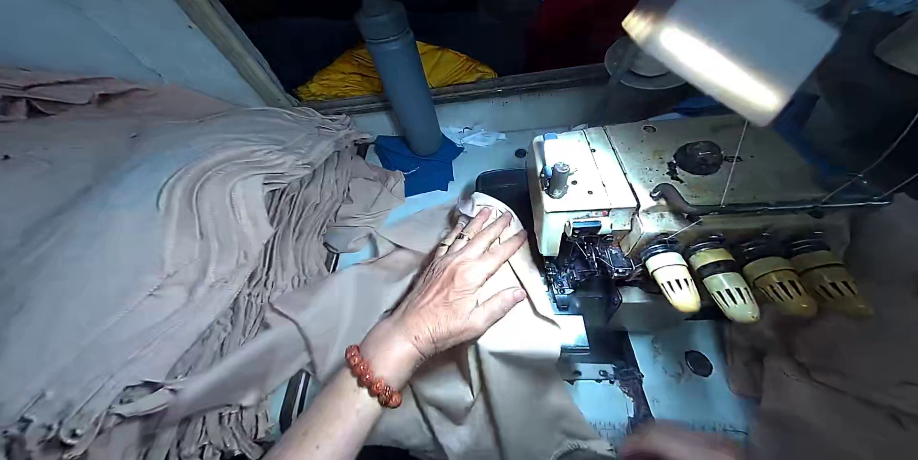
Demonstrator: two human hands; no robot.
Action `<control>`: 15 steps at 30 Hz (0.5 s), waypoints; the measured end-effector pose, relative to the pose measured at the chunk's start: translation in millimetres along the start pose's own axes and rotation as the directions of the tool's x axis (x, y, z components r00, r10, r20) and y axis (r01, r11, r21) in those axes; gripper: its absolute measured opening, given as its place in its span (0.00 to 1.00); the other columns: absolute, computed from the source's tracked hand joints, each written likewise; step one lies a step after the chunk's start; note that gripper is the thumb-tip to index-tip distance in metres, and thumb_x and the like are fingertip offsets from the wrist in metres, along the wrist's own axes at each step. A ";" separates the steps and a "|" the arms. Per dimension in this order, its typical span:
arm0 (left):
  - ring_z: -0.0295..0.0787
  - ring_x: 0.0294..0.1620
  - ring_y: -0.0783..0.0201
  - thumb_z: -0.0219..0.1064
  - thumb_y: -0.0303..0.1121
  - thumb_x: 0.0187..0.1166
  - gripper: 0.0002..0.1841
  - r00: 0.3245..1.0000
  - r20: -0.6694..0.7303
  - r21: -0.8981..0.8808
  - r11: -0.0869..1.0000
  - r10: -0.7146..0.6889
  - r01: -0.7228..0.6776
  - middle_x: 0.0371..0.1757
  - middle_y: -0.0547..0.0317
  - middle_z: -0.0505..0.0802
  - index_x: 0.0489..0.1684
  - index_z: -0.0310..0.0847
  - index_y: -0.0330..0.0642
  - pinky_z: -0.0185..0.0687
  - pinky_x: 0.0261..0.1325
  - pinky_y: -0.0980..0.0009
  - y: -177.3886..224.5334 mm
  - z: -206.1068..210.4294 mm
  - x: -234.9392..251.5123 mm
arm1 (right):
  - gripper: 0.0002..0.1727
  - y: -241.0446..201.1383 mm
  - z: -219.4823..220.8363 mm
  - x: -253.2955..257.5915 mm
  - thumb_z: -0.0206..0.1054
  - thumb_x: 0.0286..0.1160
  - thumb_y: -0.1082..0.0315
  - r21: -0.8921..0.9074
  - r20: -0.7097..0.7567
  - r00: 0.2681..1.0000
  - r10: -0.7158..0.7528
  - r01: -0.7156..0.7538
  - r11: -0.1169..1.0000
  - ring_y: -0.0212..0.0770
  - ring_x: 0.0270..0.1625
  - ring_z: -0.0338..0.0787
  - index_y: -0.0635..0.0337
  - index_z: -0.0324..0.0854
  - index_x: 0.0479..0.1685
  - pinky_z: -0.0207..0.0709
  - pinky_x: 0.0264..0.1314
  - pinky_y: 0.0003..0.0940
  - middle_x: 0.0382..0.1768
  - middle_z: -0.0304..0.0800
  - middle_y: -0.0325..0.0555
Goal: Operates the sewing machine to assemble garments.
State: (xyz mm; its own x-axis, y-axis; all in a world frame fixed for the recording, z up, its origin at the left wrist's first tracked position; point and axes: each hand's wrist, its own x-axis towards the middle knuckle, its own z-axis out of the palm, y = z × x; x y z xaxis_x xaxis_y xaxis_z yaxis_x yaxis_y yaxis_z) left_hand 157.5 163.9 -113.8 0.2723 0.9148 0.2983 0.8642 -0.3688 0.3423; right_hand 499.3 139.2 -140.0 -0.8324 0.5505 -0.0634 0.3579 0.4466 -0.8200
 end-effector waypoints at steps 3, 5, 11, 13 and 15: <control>0.63 0.91 0.53 0.54 0.52 0.84 0.30 0.980 -0.200 0.003 1.000 0.024 -0.023 0.84 0.53 0.80 0.80 0.79 0.45 0.49 0.92 0.41 4.6 10.2 -3.0 | 0.17 3.4 10.8 37.8 0.70 0.76 0.67 0.230 -0.318 0.948 0.027 0.049 0.972 0.41 0.55 0.94 0.72 0.88 0.56 0.87 0.62 0.36 0.53 0.94 0.57; 0.69 0.89 0.54 0.54 0.46 0.85 0.26 0.974 -0.223 0.000 1.000 0.031 -0.031 0.80 0.53 0.84 0.75 0.83 0.43 0.51 0.91 0.42 7.9 10.5 -1.3 | 0.20 5.4 24.8 63.1 0.73 0.74 0.59 0.323 -0.373 0.927 0.028 0.102 0.941 0.34 0.55 0.93 0.70 0.89 0.50 0.88 0.60 0.29 0.51 0.93 0.52; 0.88 0.62 0.61 0.68 0.33 0.73 0.12 0.877 -0.479 -0.026 0.997 0.052 -0.073 0.53 0.53 0.94 0.48 0.91 0.39 0.81 0.68 0.63 16.5 13.6 -2.0 | 0.14 -1.8 35.6 63.8 0.72 0.76 0.63 0.534 -0.410 0.893 0.184 0.071 0.843 0.32 0.45 0.95 0.67 0.83 0.46 0.92 0.50 0.31 0.45 0.92 0.43; 0.89 0.48 0.65 0.68 0.33 0.72 0.07 0.868 -0.482 -0.024 0.989 0.116 -0.146 0.37 0.59 0.93 0.31 0.90 0.42 0.83 0.54 0.69 18.0 16.9 -5.5 | 0.15 -4.3 44.1 59.3 0.73 0.73 0.67 0.543 -0.402 0.894 0.197 0.060 0.838 0.35 0.50 0.95 0.71 0.83 0.48 0.91 0.56 0.34 0.47 0.93 0.47; 0.89 0.53 0.64 0.64 0.33 0.75 0.10 0.908 -0.379 -0.017 0.980 0.177 -0.198 0.40 0.59 0.94 0.31 0.92 0.43 0.82 0.57 0.69 18.3 16.8 -9.2 | 0.22 -6.2 51.5 60.0 0.75 0.71 0.67 0.529 -0.315 0.932 0.177 0.017 0.849 0.36 0.52 0.95 0.77 0.81 0.56 0.88 0.61 0.34 0.49 0.93 0.53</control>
State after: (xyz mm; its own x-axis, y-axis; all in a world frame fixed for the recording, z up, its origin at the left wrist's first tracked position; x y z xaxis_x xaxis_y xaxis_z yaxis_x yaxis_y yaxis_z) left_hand 178.0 151.5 -125.3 0.2404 0.7032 0.6691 0.7856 -0.5458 0.2913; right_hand 425.4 133.1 -168.0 -0.5793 0.8147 -0.0253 0.0654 0.0156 -0.9977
